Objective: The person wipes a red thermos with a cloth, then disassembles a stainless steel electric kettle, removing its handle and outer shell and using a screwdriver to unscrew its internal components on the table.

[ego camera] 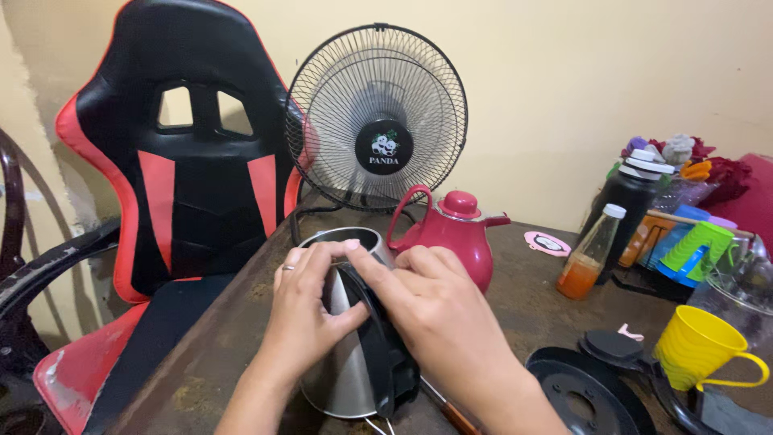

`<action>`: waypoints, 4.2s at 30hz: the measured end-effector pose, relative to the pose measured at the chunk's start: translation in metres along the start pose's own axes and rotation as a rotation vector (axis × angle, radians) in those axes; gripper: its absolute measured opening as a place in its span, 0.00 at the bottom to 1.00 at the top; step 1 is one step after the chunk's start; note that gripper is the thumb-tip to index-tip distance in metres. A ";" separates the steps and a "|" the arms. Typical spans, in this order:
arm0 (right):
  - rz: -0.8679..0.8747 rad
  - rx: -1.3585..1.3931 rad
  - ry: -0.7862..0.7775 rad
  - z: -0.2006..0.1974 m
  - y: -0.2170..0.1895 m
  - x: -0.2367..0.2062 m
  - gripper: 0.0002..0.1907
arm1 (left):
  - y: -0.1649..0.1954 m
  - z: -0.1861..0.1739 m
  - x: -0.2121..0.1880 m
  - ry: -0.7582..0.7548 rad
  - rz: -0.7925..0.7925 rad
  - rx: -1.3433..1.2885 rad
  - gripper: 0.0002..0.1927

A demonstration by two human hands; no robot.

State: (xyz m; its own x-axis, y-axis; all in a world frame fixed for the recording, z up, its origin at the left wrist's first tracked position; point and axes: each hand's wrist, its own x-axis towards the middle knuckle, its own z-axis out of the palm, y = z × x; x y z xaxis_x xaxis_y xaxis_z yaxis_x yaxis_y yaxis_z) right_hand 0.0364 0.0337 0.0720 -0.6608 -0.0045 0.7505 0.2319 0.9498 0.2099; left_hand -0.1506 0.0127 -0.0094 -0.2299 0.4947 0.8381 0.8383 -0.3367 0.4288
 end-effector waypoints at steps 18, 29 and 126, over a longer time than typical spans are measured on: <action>0.869 -0.189 -1.133 0.104 0.122 -0.310 0.26 | 0.007 0.002 0.000 -0.022 -0.045 0.000 0.35; 0.534 -0.019 -0.689 -0.126 0.255 -0.290 0.22 | 0.003 0.005 0.004 0.018 0.007 0.009 0.35; 0.894 0.061 0.082 -0.136 0.053 -0.147 0.21 | 0.010 0.009 -0.007 0.032 -0.030 0.060 0.36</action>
State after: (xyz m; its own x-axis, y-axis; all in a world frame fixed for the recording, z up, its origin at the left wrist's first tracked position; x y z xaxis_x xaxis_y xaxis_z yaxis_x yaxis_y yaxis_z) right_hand 0.2425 0.0418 0.0578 -0.1981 0.7241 0.6606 0.5956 0.6242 -0.5057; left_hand -0.1362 0.0134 -0.0138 -0.2701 0.4780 0.8358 0.8587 -0.2732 0.4337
